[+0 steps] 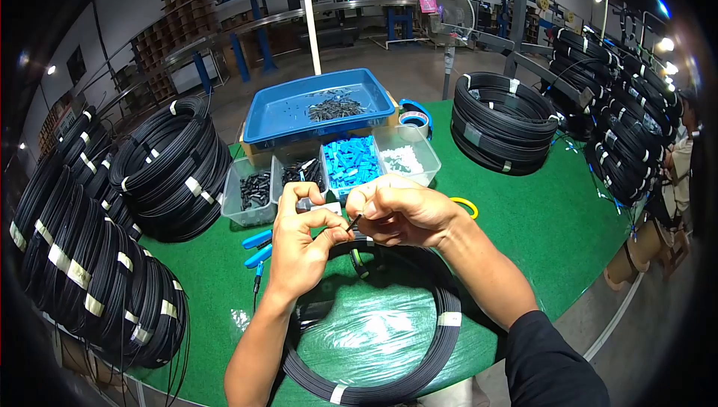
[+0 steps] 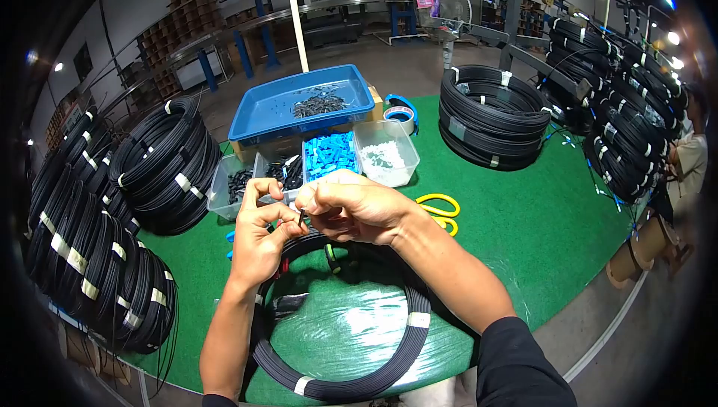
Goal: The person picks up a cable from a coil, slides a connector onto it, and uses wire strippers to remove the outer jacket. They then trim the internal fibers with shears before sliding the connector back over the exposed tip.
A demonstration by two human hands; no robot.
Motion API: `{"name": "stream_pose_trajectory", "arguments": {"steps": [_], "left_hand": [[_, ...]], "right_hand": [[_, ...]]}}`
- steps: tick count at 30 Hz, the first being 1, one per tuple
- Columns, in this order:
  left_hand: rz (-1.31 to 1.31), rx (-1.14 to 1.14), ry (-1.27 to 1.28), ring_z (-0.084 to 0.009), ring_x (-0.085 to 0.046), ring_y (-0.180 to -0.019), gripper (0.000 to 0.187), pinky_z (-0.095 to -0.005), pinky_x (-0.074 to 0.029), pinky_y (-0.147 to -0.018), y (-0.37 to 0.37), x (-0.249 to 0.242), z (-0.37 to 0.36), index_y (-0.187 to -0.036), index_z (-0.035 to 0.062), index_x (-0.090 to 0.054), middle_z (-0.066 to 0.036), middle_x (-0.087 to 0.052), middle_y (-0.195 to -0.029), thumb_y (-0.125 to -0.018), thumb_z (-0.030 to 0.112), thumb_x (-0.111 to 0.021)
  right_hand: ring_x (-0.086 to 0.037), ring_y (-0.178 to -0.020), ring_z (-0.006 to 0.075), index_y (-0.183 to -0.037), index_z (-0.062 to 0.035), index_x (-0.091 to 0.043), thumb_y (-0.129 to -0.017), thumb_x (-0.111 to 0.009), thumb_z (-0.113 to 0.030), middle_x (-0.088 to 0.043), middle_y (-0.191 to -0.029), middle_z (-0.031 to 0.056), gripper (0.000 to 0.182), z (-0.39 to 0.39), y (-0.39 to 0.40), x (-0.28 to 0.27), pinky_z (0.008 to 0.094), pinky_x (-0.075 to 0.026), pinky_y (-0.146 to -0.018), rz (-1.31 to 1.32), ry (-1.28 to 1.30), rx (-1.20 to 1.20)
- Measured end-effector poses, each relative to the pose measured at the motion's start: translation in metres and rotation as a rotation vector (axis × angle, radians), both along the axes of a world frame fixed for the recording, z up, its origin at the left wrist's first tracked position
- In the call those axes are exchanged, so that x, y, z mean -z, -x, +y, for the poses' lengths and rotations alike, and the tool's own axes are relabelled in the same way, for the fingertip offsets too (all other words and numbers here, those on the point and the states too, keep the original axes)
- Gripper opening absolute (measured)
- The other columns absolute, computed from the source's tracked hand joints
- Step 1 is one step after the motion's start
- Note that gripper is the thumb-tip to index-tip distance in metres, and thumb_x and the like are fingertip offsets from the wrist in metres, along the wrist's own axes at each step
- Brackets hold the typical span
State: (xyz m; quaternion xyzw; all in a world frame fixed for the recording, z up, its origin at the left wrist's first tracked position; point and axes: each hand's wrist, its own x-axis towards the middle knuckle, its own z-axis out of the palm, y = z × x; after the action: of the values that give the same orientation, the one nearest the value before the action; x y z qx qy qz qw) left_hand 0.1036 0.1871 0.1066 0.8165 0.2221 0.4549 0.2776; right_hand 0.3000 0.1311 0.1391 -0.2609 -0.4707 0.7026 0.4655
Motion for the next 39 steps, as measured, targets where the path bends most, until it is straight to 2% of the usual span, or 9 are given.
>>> {"name": "stream_pose_trajectory", "arguments": {"steps": [12, 14, 17, 23, 25, 37, 39], "left_hand": [[-0.012, -0.007, 0.014, -0.0218, -0.045, -0.103, 0.012, -0.0356, -0.038, -0.093, 0.0, -0.001, -0.001, -0.071, 0.0044, -0.07, -0.006, -0.042, -0.1, -0.065, 0.009, -0.08], [-0.028, -0.025, -0.063, -0.0227, -0.048, -0.1, 0.011, -0.0368, -0.04, -0.091, 0.0, -0.004, -0.003, -0.076, 0.0077, -0.074, -0.007, -0.045, -0.098, -0.066, 0.006, -0.077], [-0.007, -0.038, -0.004, -0.0228, -0.048, -0.1, 0.011, -0.0366, -0.04, -0.09, 0.001, -0.003, -0.003, -0.076, 0.008, -0.074, -0.007, -0.045, -0.097, -0.065, 0.006, -0.077], [0.017, -0.037, -0.047, -0.0224, -0.047, -0.096, 0.011, -0.036, -0.041, -0.087, 0.001, -0.005, -0.004, -0.076, 0.0085, -0.075, -0.006, -0.043, -0.094, -0.066, 0.008, -0.079], [0.016, -0.041, -0.059, -0.0223, -0.047, -0.096, 0.011, -0.036, -0.041, -0.086, -0.001, -0.004, -0.005, -0.076, 0.0086, -0.075, -0.006, -0.042, -0.093, -0.066, 0.008, -0.079], [-0.014, -0.072, -0.082, -0.0234, -0.044, -0.095, 0.012, -0.0362, -0.039, -0.086, 0.0, -0.006, -0.004, -0.074, 0.0084, -0.074, -0.007, -0.042, -0.092, -0.063, 0.007, -0.078], [-0.016, -0.064, -0.08, -0.0236, -0.044, -0.094, 0.012, -0.0363, -0.039, -0.086, 0.001, -0.005, -0.001, -0.074, 0.0085, -0.074, -0.007, -0.042, -0.092, -0.062, 0.007, -0.077]], "right_hand": [[-0.033, -0.045, 0.0053, -0.076, -0.0078, -0.056, -0.085, -0.058, -0.02, -0.039, -0.058, -0.0037, 0.015, 0.0, 0.001, 0.001, 0.0221, -0.024, -0.041, -0.023, -0.018, 0.022], [-0.033, -0.045, 0.0054, -0.077, -0.0077, -0.057, -0.086, -0.058, -0.02, -0.039, -0.058, -0.0038, 0.015, 0.002, 0.002, 0.005, 0.0224, -0.024, -0.041, 0.0, 0.004, -0.012], [-0.033, -0.045, 0.0055, -0.077, -0.0078, -0.057, -0.086, -0.057, -0.019, -0.039, -0.058, -0.0042, 0.014, -0.001, 0.004, 0.002, 0.0226, -0.023, -0.04, 0.014, 0.012, -0.029], [-0.032, -0.045, 0.0056, -0.079, -0.007, -0.059, -0.086, -0.057, -0.018, -0.039, -0.057, -0.0046, 0.013, -0.002, 0.003, -0.002, 0.0222, -0.022, -0.04, -0.003, -0.001, 0.028], [-0.032, -0.045, 0.0056, -0.08, -0.0069, -0.06, -0.086, -0.058, -0.018, -0.039, -0.057, -0.0047, 0.013, 0.002, 0.002, 0.005, 0.0225, -0.022, -0.04, 0.053, 0.028, -0.032], [-0.032, -0.045, 0.0043, -0.08, -0.007, -0.056, -0.086, -0.056, -0.013, -0.038, -0.059, -0.0041, 0.009, -0.002, 0.005, -0.002, 0.0195, -0.024, -0.038, 0.034, 0.08, -0.009], [-0.032, -0.045, 0.0039, -0.08, -0.0069, -0.056, -0.087, -0.056, -0.014, -0.039, -0.061, -0.004, 0.009, 0.002, 0.005, 0.002, 0.019, -0.024, -0.038, 0.075, 0.109, -0.063]]}}
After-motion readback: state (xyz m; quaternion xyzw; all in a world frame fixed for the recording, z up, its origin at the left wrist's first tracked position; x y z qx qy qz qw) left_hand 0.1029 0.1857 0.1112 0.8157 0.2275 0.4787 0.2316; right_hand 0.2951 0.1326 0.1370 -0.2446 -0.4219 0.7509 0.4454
